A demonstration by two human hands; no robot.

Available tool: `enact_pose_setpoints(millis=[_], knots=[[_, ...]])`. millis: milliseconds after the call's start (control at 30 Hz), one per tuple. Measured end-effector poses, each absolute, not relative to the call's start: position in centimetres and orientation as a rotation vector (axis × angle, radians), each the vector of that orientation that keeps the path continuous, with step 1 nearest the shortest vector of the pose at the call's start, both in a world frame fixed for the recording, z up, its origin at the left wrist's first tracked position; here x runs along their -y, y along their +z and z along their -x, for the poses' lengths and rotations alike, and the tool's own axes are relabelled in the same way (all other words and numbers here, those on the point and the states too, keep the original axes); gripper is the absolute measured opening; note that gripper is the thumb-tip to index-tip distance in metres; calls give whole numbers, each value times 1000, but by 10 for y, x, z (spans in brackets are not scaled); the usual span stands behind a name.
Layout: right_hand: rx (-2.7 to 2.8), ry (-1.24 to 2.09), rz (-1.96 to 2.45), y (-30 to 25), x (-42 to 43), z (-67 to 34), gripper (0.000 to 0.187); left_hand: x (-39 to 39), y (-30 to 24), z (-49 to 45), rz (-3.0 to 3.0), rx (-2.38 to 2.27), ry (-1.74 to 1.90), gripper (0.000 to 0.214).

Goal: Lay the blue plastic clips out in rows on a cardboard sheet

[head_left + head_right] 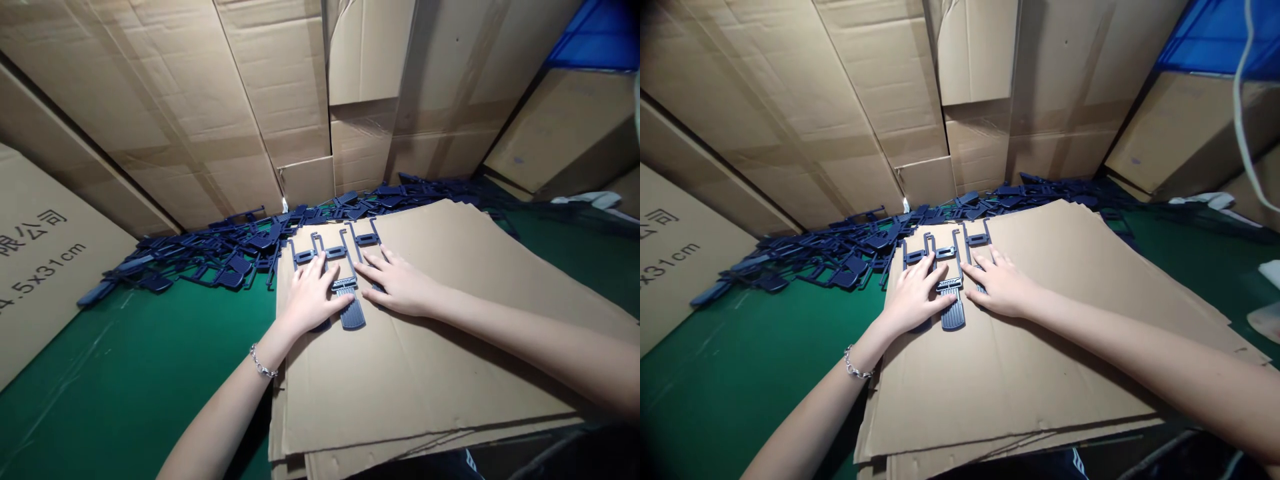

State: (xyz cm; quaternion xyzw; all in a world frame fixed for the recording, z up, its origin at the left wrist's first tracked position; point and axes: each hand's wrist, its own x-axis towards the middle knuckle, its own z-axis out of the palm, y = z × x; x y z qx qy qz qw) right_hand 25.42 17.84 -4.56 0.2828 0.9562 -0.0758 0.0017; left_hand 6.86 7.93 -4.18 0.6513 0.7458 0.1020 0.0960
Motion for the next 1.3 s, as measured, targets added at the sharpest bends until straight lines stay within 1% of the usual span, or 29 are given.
enact_pose_setpoints(millis=[267, 367, 433, 500, 567, 600, 633, 667, 733, 767, 800, 833, 900, 967, 1033, 1133, 1200, 1300], knots=[[-3028, -346, -840, -47, -171, -256, 69, -79, -43, -69, -1924, -2200, 316, 70], [-3042, -355, -815, -47, -170, -257, 69, -79, -43, -69, -1931, -2197, 313, 69], [-3187, -383, -782, -45, -174, -259, 62, -80, -43, -69, -1941, -2193, 315, 69], [-3455, -383, -719, -40, -184, -261, 50, -80, -44, -68, -1949, -2185, 320, 70], [-3703, -254, -707, -34, -202, -265, 41, -79, -44, -68, -1950, -2173, 324, 70], [-3765, -171, -774, -31, -213, -267, 39, -79, -44, -68, -1950, -2169, 328, 70], [-3776, -141, -940, -30, -226, -269, 39, -78, -43, -70, -1946, -2170, 332, 71], [-3729, -242, -1198, -29, -239, -271, 38, -77, -42, -71, -1942, -2173, 334, 72], [-3437, -654, -1790, -32, -263, -274, 33, -74, -36, -73, -1945, -2202, 342, 74], [-3257, -834, -1991, -35, -273, -275, 30, -73, -32, -72, -1951, -2231, 358, 73], [-3121, -946, -2111, -38, -281, -276, 28, -71, -27, -69, -1958, -2271, 388, 71], [-3040, -1009, -2161, -43, -288, -277, 26, -70, -22, -63, -1969, -2320, 433, 67], [-3018, -1027, -2128, -50, -296, -278, 26, -67, -13, -40, -1967, -2443, 551, 55], [-3018, -1034, -2071, -55, -299, -278, 28, -62, -9, -3, -1943, -2552, 595, 52], [-3016, -994, -2027, -57, -298, -278, 29, -55, -13, 41, -1850, -2605, 420, 62], [-3011, -832, -1970, -55, -294, -277, 31, -43, -31, 98, -1570, -2616, -80, 78], [-3015, -667, -1897, -53, -289, -275, 31, -38, -45, 120, -1544, -2654, -314, 80], [-3024, -451, -1779, -52, -283, -273, 36, -40, -61, 129, -1834, -2663, -495, 74]])
